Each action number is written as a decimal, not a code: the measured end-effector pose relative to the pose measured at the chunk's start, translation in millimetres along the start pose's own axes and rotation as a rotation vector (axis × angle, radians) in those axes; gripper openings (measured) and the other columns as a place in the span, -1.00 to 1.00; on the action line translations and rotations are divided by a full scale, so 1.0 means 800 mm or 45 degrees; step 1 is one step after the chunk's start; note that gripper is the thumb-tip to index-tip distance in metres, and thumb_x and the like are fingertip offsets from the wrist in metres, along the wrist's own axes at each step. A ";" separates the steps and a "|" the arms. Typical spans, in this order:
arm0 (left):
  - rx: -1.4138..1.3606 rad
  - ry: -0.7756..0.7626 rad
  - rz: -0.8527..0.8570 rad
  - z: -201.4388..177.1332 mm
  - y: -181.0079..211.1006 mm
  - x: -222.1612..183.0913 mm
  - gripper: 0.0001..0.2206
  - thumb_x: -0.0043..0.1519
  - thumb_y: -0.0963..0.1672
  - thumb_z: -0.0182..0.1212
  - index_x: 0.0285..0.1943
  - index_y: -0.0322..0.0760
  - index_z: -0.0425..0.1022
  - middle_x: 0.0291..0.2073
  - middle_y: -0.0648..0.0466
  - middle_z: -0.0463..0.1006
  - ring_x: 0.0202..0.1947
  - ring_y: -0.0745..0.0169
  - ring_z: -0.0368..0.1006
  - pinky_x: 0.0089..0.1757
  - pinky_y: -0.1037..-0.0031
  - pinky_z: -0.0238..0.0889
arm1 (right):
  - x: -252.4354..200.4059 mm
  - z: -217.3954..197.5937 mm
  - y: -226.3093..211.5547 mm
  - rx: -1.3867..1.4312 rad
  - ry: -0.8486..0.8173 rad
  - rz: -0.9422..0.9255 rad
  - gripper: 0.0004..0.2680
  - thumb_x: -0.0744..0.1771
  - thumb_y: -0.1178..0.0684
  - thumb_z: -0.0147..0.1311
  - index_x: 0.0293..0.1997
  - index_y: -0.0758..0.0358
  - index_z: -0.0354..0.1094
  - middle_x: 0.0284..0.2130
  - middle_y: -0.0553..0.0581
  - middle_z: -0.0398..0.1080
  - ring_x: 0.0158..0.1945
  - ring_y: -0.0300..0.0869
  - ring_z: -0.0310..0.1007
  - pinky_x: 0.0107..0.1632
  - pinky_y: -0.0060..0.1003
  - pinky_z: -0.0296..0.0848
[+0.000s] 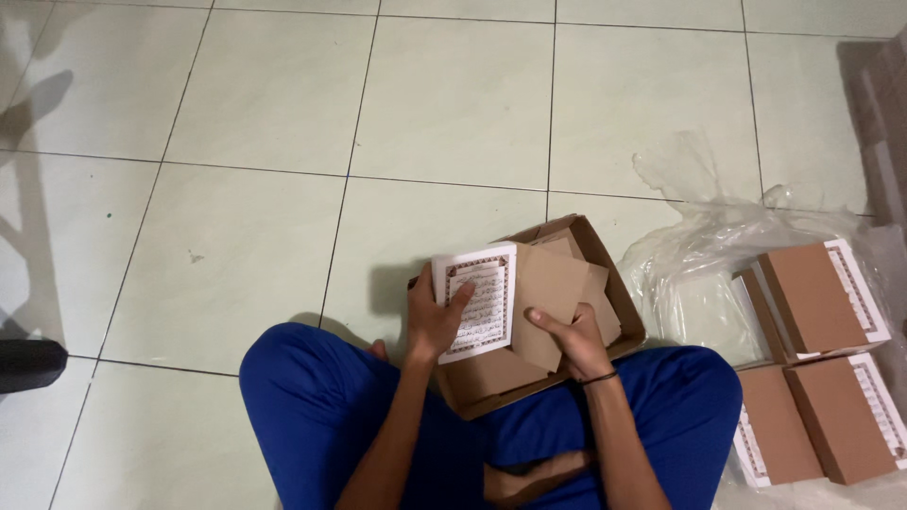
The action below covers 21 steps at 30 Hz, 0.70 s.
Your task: The person takes a printed card and a brown paper sleeve from a box, inserts the card into the sleeve, and then places the completed set aside on the floor.
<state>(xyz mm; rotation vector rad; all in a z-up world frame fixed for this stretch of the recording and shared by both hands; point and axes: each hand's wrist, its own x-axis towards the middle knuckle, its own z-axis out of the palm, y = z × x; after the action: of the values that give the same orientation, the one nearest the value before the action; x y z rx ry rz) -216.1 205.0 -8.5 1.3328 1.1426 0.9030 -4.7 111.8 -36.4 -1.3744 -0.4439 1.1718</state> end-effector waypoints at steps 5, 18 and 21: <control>-0.018 0.023 -0.027 0.000 0.001 0.001 -0.63 0.21 -0.07 0.38 0.11 -0.36 0.47 -0.09 -0.18 0.59 0.02 0.06 0.49 0.03 0.14 0.32 | -0.004 0.007 0.005 0.041 0.077 -0.064 -0.88 0.34 0.12 0.27 -0.36 0.34 0.56 -0.43 0.18 0.54 -0.35 -0.09 0.54 -0.19 -0.08 0.54; -0.124 0.082 -0.018 -0.001 -0.018 0.002 -0.59 0.16 -0.05 0.44 0.13 -0.31 0.50 -0.09 -0.14 0.60 0.01 0.14 0.46 0.04 0.14 0.32 | -0.019 0.037 -0.018 0.301 0.269 -0.087 -0.84 0.29 0.14 0.34 -0.41 0.34 0.39 -0.47 0.20 0.47 -0.35 -0.06 0.50 -0.12 -0.06 0.46; -0.086 0.093 -0.009 0.000 -0.028 0.007 -0.60 0.17 -0.07 0.44 0.13 -0.32 0.50 -0.09 -0.15 0.59 0.00 0.13 0.47 0.02 0.16 0.31 | -0.019 0.041 -0.015 0.317 0.313 -0.076 -0.80 0.28 0.14 0.36 -0.41 0.30 0.31 -0.49 0.18 0.43 -0.35 -0.09 0.47 -0.13 -0.08 0.43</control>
<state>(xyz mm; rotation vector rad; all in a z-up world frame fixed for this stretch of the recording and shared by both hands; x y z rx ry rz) -217.4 208.6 -31.0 1.2493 1.1621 0.9831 -33.6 118.8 -12.4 -1.2587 -0.1566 0.9588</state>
